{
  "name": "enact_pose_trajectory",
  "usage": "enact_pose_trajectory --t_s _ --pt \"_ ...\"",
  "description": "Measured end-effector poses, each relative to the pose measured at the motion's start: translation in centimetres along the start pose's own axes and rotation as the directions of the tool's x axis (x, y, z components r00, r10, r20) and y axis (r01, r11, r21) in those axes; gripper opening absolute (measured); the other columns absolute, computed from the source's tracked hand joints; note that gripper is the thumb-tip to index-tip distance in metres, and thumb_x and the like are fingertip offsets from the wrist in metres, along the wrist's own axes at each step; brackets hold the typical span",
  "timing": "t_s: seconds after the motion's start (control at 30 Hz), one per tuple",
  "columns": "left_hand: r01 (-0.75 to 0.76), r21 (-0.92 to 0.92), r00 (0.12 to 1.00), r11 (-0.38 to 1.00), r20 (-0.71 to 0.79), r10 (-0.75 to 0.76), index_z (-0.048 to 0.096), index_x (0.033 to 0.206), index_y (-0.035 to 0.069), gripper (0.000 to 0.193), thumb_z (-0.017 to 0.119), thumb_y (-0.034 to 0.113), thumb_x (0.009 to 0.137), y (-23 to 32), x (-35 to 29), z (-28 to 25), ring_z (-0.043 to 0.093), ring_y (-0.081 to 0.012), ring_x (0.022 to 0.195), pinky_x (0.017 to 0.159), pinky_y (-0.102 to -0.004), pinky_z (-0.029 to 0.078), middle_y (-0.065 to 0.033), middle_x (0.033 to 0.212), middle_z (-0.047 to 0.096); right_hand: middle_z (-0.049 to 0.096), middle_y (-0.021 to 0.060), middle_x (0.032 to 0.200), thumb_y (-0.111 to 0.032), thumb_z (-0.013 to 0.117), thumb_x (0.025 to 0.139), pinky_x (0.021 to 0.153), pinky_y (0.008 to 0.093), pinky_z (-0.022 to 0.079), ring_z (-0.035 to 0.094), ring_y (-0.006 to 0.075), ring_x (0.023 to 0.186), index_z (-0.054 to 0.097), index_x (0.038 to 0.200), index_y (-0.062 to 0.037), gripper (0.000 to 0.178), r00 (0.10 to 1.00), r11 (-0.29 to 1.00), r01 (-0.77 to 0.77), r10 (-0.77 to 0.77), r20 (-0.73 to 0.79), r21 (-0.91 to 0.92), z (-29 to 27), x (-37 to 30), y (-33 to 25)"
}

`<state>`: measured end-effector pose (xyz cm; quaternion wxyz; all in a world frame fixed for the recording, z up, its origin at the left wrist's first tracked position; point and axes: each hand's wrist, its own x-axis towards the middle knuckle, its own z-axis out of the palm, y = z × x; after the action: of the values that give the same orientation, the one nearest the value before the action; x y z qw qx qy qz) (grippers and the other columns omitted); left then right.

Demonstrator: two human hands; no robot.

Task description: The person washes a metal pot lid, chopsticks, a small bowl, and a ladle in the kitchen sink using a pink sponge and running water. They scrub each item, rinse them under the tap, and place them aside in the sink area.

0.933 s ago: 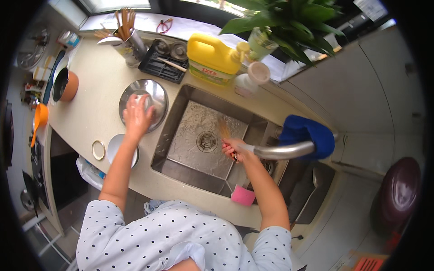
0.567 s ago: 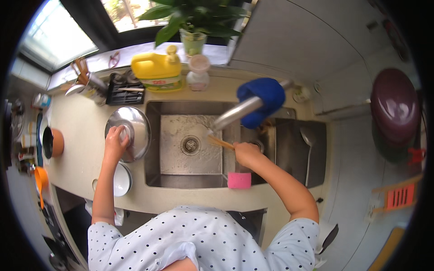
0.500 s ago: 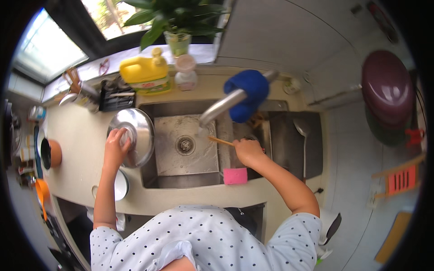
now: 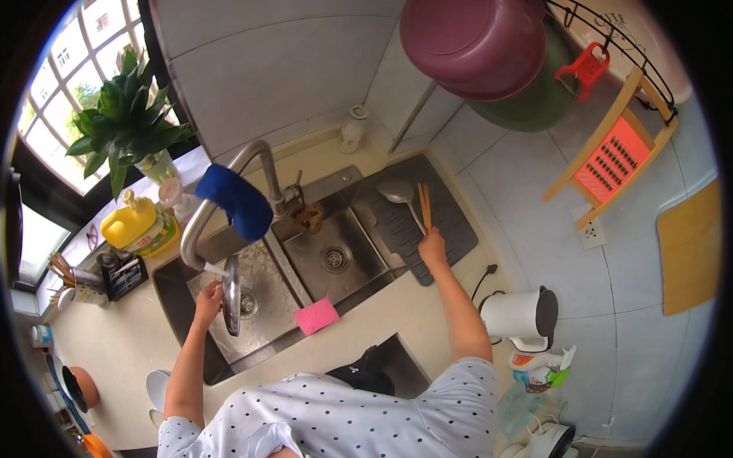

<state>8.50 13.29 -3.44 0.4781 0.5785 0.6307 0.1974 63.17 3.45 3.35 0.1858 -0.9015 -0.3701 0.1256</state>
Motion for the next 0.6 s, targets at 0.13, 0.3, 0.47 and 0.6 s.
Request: enact_pose_trajectory --t_s 0.13,0.3,0.47,0.6 --pt "0.195 -0.259 0.98 0.946 0.008 -0.2 0.056 0.111 0.004 0.032 0.046 0.022 0.087 -0.9 1.7 1.9 0.056 -0.0116 0.058 0.05 -0.0257 0.048 -0.0043 0.072 0.057 0.054 0.0313 0.092 -0.004 0.043 0.083 0.074 0.0485 0.045 0.054 0.0446 0.086 0.042 0.102 0.0059 0.021 0.99 0.995 -0.095 0.099 -0.101 0.044 2.2 3.7 0.4" --pt "0.311 -0.361 0.95 0.879 0.085 -0.302 0.057 0.111 0.007 0.032 0.044 0.026 0.089 -0.9 1.6 2.3 0.057 -0.012 0.064 0.053 -0.0255 0.051 -0.0035 0.084 0.057 0.049 0.0286 0.103 -0.004 0.047 0.082 0.075 0.0477 0.046 0.053 0.0436 0.091 0.04 0.11 0.0032 0.03 0.978 0.99 -0.139 0.136 -0.158 -0.008 2.5 5.3 -0.1" --pt "0.307 -0.354 0.951 0.883 0.079 -0.299 0.056 0.108 0.006 0.031 0.041 0.026 0.09 -0.4 1.5 2.9 0.058 -0.0116 0.065 0.055 -0.025 0.051 -0.0023 0.085 0.059 0.043 0.0266 0.109 -0.004 0.052 0.08 0.076 0.045 0.048 0.052 0.0418 0.094 0.038 0.113 0.0006 0.036 0.976 0.968 -0.19 0.168 -0.142 -0.161 1.7 6.2 2.2" --pt "0.304 -0.553 0.951 0.776 0.136 -0.277 0.054 0.108 0.006 0.029 0.041 0.025 0.091 -1.3 1.7 3.6 0.059 -0.0128 0.068 0.056 -0.0256 0.051 -0.0029 0.087 0.06 0.045 0.027 0.108 -0.009 0.054 0.081 0.077 0.0455 0.047 0.051 0.0416 0.096 0.038 0.115 -0.0008 0.039 0.989 0.98 -0.124 0.109 -0.104 -0.154 2.2 6.5 3.6"
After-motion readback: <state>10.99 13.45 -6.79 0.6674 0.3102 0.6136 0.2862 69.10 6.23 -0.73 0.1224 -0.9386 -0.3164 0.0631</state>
